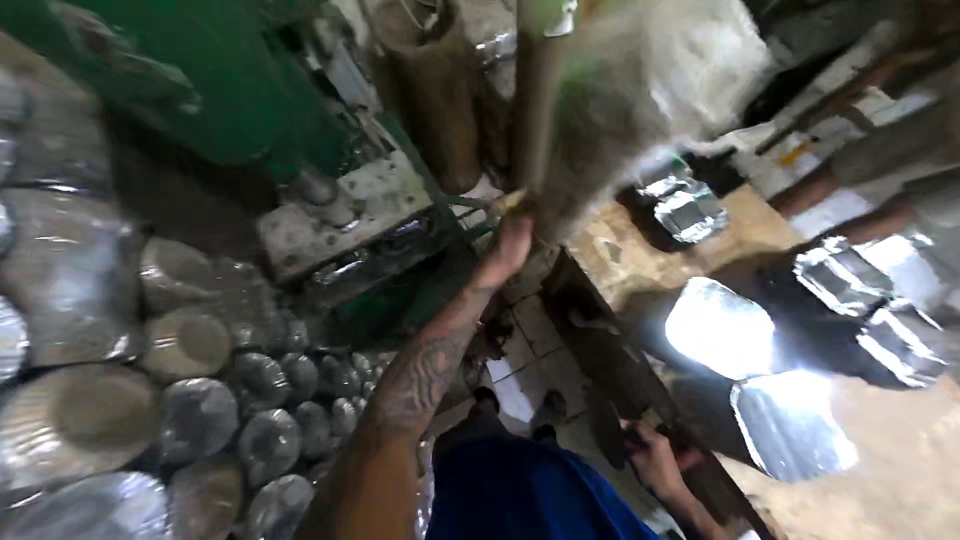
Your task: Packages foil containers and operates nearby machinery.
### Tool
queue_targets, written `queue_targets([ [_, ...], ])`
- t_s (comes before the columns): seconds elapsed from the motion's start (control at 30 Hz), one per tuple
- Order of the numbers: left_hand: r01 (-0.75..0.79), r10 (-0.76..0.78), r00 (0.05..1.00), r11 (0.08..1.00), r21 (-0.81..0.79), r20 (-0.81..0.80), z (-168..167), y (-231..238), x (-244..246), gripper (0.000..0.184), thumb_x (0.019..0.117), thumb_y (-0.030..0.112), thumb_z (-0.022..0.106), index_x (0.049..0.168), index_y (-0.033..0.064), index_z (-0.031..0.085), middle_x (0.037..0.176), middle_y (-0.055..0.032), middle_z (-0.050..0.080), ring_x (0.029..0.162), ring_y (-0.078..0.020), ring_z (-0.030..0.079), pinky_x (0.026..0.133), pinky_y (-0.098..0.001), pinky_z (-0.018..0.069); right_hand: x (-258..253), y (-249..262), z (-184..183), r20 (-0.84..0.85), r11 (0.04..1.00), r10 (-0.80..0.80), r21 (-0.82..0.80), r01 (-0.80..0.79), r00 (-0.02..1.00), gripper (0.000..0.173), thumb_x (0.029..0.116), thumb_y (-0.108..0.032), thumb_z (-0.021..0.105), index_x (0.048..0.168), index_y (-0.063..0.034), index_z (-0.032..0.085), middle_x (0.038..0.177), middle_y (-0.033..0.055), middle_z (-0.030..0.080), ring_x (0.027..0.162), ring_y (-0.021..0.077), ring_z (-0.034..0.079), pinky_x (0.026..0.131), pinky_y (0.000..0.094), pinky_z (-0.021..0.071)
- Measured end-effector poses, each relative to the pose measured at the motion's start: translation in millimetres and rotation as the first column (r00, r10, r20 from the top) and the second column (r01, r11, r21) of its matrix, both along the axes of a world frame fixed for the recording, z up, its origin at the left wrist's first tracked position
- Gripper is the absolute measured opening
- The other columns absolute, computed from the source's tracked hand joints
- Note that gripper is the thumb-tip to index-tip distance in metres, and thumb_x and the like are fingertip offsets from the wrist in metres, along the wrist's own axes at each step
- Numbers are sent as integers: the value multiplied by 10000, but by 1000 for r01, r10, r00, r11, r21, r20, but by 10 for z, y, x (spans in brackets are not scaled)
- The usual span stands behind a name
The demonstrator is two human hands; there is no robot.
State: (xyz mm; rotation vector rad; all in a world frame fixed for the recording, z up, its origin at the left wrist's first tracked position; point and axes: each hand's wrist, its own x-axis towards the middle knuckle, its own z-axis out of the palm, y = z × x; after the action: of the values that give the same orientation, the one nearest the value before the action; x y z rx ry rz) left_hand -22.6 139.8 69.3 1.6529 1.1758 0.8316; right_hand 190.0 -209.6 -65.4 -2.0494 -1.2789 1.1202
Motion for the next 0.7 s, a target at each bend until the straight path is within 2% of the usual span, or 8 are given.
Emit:
queue_targets([
  [0.17,-130,122,711,991,41,-692,-605,330,-1363,706,949,533,632,1404,-3,564,1354,-282,603,1293,-476,542,1142,-703,297,-440,1083,407,23,969,16,245,-22,1000,264,874,87,626,1131,87,685,1101,209,712,998,239,705,916,416,582],
  [0.2,-90,37,643,996,-27,-765,-463,352,-1590,656,1000,499,569,1413,-11,556,1384,-279,590,1324,-470,525,1157,-688,281,-550,1283,485,27,955,28,294,-35,999,259,872,85,624,1124,87,686,1098,201,715,1004,225,704,922,401,580],
  [0.23,2,-351,494,915,-403,-795,-23,488,-1726,638,1095,476,382,1560,38,364,1567,-224,430,1472,-407,381,1215,-628,241,-658,1493,572,46,931,59,358,-71,997,249,869,76,622,1108,84,690,1093,193,715,1010,217,702,926,387,577],
  [0.27,42,-12,629,999,19,-777,-325,309,-1913,546,1084,445,442,1262,-21,664,1190,-270,689,1155,-446,641,1038,-668,432,-762,1716,650,87,891,109,433,-136,990,230,873,57,623,1088,79,702,1089,192,718,1020,228,701,934,391,575],
  [0.37,270,-268,753,959,-89,-601,-145,112,-2358,512,1091,427,440,882,29,686,756,-150,635,742,-325,647,726,-573,538,-1140,2316,897,372,652,319,582,-487,872,172,900,-10,609,1001,34,741,1029,192,737,985,339,708,892,488,579],
  [0.43,382,-445,682,893,-236,-580,-381,153,-2761,503,1071,472,470,867,64,684,766,-118,638,729,-290,642,706,-557,537,-1385,2689,935,571,476,448,499,-724,688,175,916,-11,617,1016,6,759,1043,195,749,1019,394,721,895,548,586],
  [0.53,488,-396,592,870,-79,-702,-1090,401,-3427,329,1032,354,570,926,84,725,1028,-121,687,945,-306,685,866,-573,565,-1780,3292,705,733,163,557,366,-916,392,184,918,5,636,1043,-49,760,1095,121,745,1055,318,708,960,535,559],
  [0.7,465,-469,526,857,-222,-709,-28,-157,-3054,305,1074,229,521,999,33,743,996,-148,708,998,-309,689,929,-522,548,-2526,4204,628,703,92,702,71,-993,116,317,975,60,543,1251,-23,674,1341,161,634,1258,350,604,1009,552,521],
])
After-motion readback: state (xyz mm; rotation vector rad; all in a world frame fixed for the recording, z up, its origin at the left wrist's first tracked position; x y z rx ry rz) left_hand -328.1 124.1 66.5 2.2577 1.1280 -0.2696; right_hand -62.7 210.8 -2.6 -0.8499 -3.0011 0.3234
